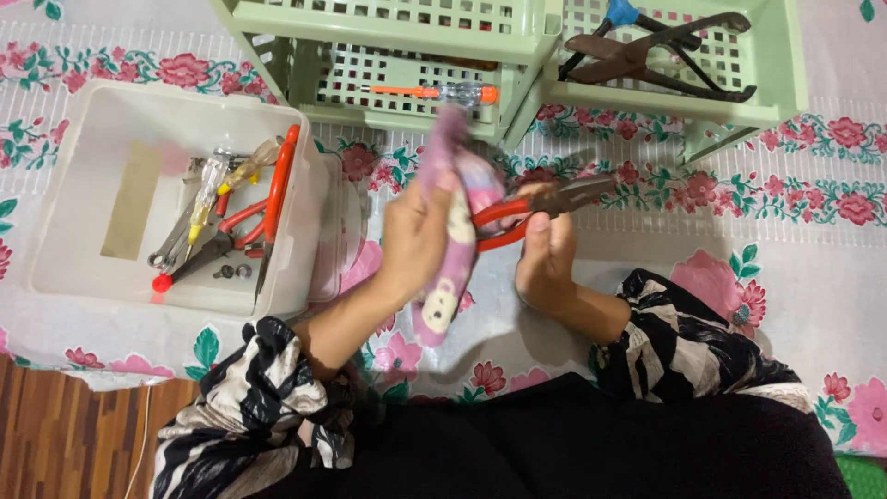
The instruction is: The person is cleaning hand tools with a cloth and then using pliers and a screwdriver to work on a pink plush toy.
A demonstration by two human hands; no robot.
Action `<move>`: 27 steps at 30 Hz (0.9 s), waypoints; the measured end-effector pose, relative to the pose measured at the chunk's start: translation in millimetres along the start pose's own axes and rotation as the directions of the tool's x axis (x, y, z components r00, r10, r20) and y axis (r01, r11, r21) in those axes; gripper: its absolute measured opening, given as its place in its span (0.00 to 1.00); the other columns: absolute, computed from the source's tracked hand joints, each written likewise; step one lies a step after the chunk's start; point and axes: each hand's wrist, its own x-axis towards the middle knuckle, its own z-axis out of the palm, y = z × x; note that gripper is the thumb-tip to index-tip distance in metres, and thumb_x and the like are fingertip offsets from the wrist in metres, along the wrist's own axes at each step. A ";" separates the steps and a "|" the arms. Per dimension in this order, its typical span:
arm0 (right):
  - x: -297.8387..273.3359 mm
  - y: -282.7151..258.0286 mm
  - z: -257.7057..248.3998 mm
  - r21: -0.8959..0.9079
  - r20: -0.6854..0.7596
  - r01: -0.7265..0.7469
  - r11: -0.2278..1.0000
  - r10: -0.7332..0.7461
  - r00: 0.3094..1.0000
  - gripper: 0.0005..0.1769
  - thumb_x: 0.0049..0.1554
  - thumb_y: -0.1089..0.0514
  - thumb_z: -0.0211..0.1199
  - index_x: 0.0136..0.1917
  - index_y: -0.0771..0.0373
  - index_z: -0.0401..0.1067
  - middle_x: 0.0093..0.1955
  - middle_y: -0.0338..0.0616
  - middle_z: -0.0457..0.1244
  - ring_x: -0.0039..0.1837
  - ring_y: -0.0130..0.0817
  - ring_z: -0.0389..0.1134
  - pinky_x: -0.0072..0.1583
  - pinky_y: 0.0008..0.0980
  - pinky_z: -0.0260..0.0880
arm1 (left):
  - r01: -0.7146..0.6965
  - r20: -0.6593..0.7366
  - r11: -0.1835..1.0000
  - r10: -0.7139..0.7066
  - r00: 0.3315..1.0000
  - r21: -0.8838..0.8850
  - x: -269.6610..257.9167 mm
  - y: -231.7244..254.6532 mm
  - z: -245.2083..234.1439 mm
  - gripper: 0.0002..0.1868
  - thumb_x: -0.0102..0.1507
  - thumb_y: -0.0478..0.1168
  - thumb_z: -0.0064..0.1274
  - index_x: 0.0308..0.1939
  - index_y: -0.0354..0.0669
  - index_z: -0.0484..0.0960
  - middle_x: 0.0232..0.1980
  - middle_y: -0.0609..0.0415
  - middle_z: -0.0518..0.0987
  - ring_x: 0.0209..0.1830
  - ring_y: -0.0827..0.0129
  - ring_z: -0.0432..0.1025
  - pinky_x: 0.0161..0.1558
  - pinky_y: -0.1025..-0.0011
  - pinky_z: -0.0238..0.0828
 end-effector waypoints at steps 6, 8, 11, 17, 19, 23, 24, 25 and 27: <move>-19.6 27.0 -6.2 0.450 -0.014 -0.237 0.861 0.273 0.962 0.14 0.72 0.49 0.39 0.54 0.62 0.56 0.41 0.42 0.60 0.41 0.31 0.65 0.48 0.35 0.75 | -0.148 -0.205 0.982 0.122 0.971 -0.116 -4.7 -32.7 -8.0 0.27 0.81 0.54 0.28 0.64 0.36 0.74 0.42 0.54 0.78 0.41 0.74 0.72 0.45 0.70 0.72; -21.4 29.0 -11.3 0.265 0.153 -0.359 0.895 0.329 0.932 0.17 0.71 0.49 0.38 0.52 0.64 0.59 0.37 0.41 0.61 0.37 0.29 0.64 0.42 0.31 0.70 | -0.124 -0.129 0.982 0.105 0.986 -0.144 -9.9 -37.8 -7.8 0.25 0.81 0.54 0.29 0.60 0.36 0.73 0.38 0.54 0.78 0.38 0.74 0.73 0.43 0.70 0.73; -20.0 30.6 -13.5 0.007 0.402 -0.304 0.953 0.276 0.873 0.18 0.70 0.51 0.40 0.48 0.65 0.64 0.33 0.40 0.63 0.33 0.26 0.64 0.36 0.27 0.66 | -0.190 0.060 0.969 0.202 0.978 -0.157 -13.6 -13.7 -4.7 0.23 0.78 0.53 0.37 0.61 0.35 0.70 0.39 0.54 0.79 0.39 0.73 0.76 0.43 0.71 0.75; -12.4 20.4 -8.9 0.053 0.589 -0.428 0.902 0.318 0.743 0.15 0.68 0.55 0.42 0.52 0.65 0.66 0.34 0.36 0.60 0.34 0.23 0.60 0.36 0.25 0.61 | -0.186 0.088 0.980 0.192 0.977 -0.076 -12.3 8.9 -3.9 0.18 0.73 0.47 0.48 0.58 0.36 0.76 0.41 0.54 0.84 0.40 0.76 0.78 0.40 0.72 0.76; -14.1 18.5 -7.3 0.142 0.582 -0.544 0.827 0.375 0.721 0.13 0.68 0.56 0.44 0.54 0.65 0.65 0.34 0.35 0.58 0.34 0.22 0.57 0.36 0.25 0.58 | -0.127 0.056 0.991 0.130 0.990 -0.044 -12.8 5.7 -5.3 0.17 0.72 0.46 0.49 0.55 0.36 0.79 0.36 0.56 0.84 0.36 0.77 0.77 0.37 0.73 0.75; -19.7 25.7 -11.9 0.153 0.613 -0.563 0.813 0.369 0.699 0.13 0.70 0.55 0.47 0.47 0.63 0.65 0.33 0.32 0.56 0.34 0.21 0.56 0.38 0.28 0.59 | -0.035 0.027 0.997 0.037 0.999 -0.066 -10.3 -21.9 -5.6 0.21 0.75 0.52 0.41 0.41 0.42 0.82 0.29 0.59 0.81 0.30 0.81 0.76 0.32 0.75 0.73; -19.3 26.2 -13.1 0.072 0.597 -0.482 0.873 0.350 0.722 0.15 0.70 0.54 0.48 0.44 0.63 0.65 0.31 0.32 0.57 0.34 0.21 0.57 0.38 0.29 0.60 | -0.015 0.027 0.992 0.019 0.999 -0.125 -8.8 -31.9 -5.5 0.25 0.76 0.55 0.38 0.36 0.44 0.81 0.29 0.59 0.81 0.29 0.82 0.74 0.31 0.76 0.72; -13.4 22.6 -14.9 0.071 0.588 -0.484 0.872 0.355 0.727 0.15 0.70 0.54 0.48 0.44 0.63 0.65 0.31 0.32 0.57 0.34 0.21 0.57 0.38 0.29 0.60 | -0.015 0.038 0.992 0.020 0.999 -0.126 -7.1 -39.2 -5.9 0.25 0.76 0.55 0.38 0.36 0.44 0.81 0.29 0.59 0.81 0.29 0.82 0.74 0.31 0.76 0.72; 1.5 16.5 -18.9 -0.013 0.582 -0.354 0.935 0.295 0.758 0.16 0.69 0.53 0.52 0.41 0.62 0.65 0.30 0.35 0.58 0.33 0.26 0.59 0.37 0.32 0.62 | 0.092 -0.089 0.957 -0.121 0.989 -0.275 1.0 -53.2 -6.8 0.28 0.79 0.58 0.39 0.35 0.42 0.77 0.30 0.61 0.72 0.29 0.80 0.63 0.30 0.76 0.62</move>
